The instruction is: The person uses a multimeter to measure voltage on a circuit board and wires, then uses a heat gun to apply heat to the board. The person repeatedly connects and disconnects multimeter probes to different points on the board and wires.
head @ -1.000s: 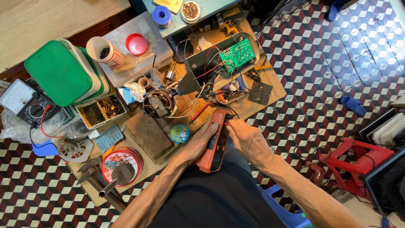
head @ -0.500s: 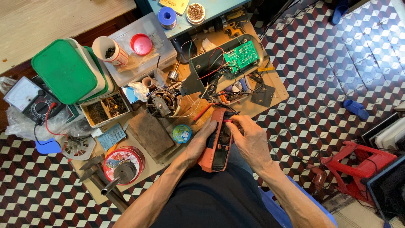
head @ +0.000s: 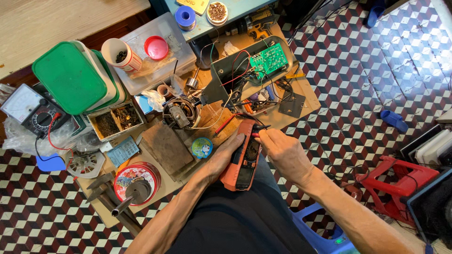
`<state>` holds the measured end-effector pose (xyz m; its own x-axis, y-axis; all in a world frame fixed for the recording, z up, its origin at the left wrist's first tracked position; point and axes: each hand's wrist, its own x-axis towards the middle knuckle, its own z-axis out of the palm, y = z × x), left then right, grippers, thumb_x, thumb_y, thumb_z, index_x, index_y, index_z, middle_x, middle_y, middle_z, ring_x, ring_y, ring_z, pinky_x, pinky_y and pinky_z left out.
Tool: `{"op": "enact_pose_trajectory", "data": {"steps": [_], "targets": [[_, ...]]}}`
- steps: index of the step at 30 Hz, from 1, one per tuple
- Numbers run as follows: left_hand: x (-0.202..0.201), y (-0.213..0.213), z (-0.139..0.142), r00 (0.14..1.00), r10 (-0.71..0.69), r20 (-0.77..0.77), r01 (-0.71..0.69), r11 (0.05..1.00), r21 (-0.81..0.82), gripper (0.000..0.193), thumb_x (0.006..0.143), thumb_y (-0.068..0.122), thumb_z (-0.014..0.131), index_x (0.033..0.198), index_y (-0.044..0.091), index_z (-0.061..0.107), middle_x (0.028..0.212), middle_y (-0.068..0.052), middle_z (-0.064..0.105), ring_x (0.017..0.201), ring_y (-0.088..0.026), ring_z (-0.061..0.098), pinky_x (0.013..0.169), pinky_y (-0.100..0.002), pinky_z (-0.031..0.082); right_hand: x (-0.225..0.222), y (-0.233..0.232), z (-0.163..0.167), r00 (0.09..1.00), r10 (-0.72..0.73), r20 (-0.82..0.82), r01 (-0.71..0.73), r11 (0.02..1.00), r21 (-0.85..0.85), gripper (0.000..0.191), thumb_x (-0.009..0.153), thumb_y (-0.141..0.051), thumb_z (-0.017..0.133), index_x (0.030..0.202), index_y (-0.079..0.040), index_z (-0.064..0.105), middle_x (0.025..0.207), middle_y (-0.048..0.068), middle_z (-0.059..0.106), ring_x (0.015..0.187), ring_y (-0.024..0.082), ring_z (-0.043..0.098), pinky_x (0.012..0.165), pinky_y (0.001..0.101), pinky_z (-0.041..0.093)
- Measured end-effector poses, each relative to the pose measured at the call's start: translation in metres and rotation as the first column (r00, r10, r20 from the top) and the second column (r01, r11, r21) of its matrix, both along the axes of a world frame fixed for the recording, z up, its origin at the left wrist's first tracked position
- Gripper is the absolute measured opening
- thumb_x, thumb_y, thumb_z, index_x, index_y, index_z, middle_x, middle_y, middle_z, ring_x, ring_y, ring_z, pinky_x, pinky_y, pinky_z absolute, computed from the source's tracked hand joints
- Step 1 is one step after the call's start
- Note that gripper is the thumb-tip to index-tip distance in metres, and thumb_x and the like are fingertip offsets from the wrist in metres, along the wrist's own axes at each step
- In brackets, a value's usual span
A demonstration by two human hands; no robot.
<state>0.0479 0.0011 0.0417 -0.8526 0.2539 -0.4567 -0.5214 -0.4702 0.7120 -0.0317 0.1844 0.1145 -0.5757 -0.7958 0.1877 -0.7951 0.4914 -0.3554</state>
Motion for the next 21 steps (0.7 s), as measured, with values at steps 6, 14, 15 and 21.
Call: {"op": "enact_pose_trajectory", "data": {"steps": [6, 14, 15, 21], "targets": [[-0.001, 0.003, -0.001, 0.998, -0.051, -0.026, 0.050, 0.998, -0.039, 0.073, 0.100, 0.056, 0.041, 0.160, 0.015, 0.032, 0.116, -0.008, 0.066, 0.094, -0.014, 0.066, 0.080, -0.029, 0.061, -0.004, 0.005, 0.000, 0.999, 0.039, 0.011, -0.039, 0.998, 0.049, 0.017, 0.095, -0.013, 0.069, 0.101, 0.002, 0.063, 0.074, 0.009, 0.057, 0.057, 0.019, 0.060, 0.049, 0.0316, 0.051], [-0.002, 0.004, -0.007, 0.990, -0.082, -0.112, 0.065, 0.987, -0.145, 0.082, 0.099, 0.064, 0.037, 0.163, 0.016, 0.020, 0.157, -0.011, 0.042, 0.137, -0.019, 0.050, 0.109, -0.035, 0.049, 0.002, 0.004, -0.006, 0.985, -0.089, 0.150, 0.090, 0.996, -0.004, 0.014, 0.096, -0.013, 0.069, 0.091, -0.001, 0.062, 0.073, 0.009, 0.060, 0.060, 0.021, 0.065, 0.051, 0.0333, 0.053], [-0.002, 0.005, -0.009, 0.991, -0.088, -0.098, 0.074, 0.988, -0.134, 0.082, 0.098, 0.063, 0.037, 0.163, 0.016, 0.020, 0.157, -0.013, 0.042, 0.138, -0.021, 0.049, 0.108, -0.035, 0.049, 0.003, 0.004, -0.006, 0.985, -0.091, 0.146, 0.092, 0.996, -0.001, 0.014, 0.096, -0.013, 0.069, 0.091, -0.001, 0.062, 0.073, 0.009, 0.060, 0.060, 0.022, 0.064, 0.051, 0.0333, 0.054], [-0.005, 0.004, -0.021, 0.988, -0.073, -0.133, 0.068, 0.997, -0.039, 0.075, 0.106, 0.055, 0.040, 0.163, 0.010, 0.022, 0.161, -0.016, 0.040, 0.144, -0.021, 0.044, 0.114, -0.033, 0.043, -0.003, 0.004, -0.007, 0.999, -0.008, 0.036, 0.006, 0.999, 0.035, 0.014, 0.094, -0.011, 0.068, 0.095, 0.001, 0.061, 0.076, 0.011, 0.059, 0.060, 0.024, 0.063, 0.051, 0.0347, 0.053]]}}
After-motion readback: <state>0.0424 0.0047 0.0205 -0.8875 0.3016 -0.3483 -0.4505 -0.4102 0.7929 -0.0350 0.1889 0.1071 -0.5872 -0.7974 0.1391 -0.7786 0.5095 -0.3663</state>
